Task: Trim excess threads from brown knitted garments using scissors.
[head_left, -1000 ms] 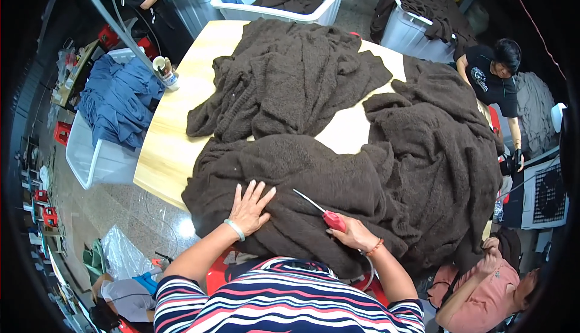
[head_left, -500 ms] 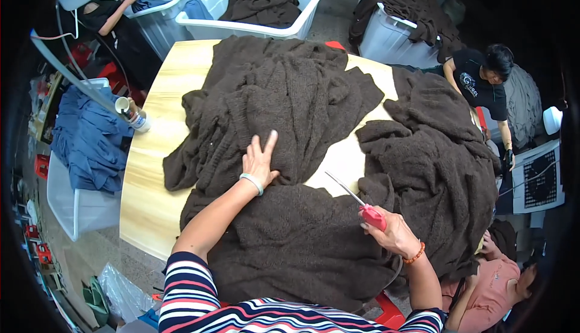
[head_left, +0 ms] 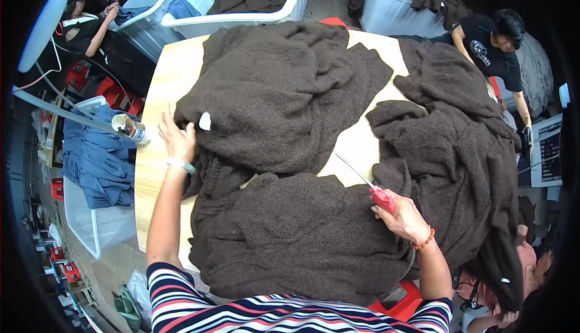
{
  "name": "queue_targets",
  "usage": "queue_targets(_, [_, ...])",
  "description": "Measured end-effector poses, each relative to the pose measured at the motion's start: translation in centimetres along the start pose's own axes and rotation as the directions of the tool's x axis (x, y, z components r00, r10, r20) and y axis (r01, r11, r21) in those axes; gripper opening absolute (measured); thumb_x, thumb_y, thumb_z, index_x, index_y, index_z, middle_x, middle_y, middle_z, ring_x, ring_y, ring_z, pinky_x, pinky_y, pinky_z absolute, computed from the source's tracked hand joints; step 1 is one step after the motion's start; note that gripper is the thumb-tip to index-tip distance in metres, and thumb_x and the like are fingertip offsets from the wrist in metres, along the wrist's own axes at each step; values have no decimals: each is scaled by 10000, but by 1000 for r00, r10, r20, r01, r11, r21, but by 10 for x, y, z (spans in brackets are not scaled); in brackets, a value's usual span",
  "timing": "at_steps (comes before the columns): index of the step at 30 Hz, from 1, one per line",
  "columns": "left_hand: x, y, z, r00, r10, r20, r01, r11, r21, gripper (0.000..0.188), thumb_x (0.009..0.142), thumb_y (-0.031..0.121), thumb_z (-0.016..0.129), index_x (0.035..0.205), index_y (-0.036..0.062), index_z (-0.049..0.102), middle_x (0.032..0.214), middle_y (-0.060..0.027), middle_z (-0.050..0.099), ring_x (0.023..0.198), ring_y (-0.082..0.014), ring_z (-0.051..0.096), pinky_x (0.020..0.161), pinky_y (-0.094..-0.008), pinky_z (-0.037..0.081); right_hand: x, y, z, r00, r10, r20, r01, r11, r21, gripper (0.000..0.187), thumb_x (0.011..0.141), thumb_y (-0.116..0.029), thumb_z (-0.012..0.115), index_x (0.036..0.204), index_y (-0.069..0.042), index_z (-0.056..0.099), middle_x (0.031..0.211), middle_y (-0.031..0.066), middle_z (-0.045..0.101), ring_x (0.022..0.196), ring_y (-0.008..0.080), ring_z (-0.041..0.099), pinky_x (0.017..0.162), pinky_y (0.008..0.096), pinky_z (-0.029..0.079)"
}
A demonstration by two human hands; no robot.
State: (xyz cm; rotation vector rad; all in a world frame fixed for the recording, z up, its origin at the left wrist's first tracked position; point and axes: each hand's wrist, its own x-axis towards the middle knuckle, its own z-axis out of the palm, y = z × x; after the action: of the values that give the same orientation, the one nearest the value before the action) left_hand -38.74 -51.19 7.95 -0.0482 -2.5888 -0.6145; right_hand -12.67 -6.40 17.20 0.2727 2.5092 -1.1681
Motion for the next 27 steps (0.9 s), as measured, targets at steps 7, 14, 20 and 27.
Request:
queue_targets(7, [-28,65,14,994,101,46,-97,992,-76,1070,680,274,839,1511,85,192,1494,-306,192,1371,-482,208,1125,-554,225,3,-4,7,998,-61,14,62,993,-103,182,894,-132,645,1024,-22,581,751,116,644,710,230,669,692,336,510])
queue_targets(14, [7,-70,52,847,-494,195,434,431,-791,404,879,21,664,1250,-74,536,1100,-97,648,990,-146,605,898,-254,470,7,-12,10,993,-113,23,115,972,-204,179,887,-159,656,962,-35,552,760,136,641,730,271,671,675,364,500])
queue_targets(20, [19,144,-16,905,362,223,-19,559,-829,185,887,6,571,1038,24,676,984,-44,671,878,-106,600,809,-243,489,-11,5,2,988,-54,-146,41,995,-94,228,886,-106,645,1084,-10,587,776,118,650,717,217,681,673,333,520])
queue_targets(27, [-96,156,14,13,627,779,-62,778,-626,364,852,215,693,1174,49,653,1029,-140,651,933,-286,638,856,-359,503,-23,10,-10,978,-34,-207,23,998,-57,173,891,-94,621,1044,-16,595,722,90,629,691,189,658,669,315,513])
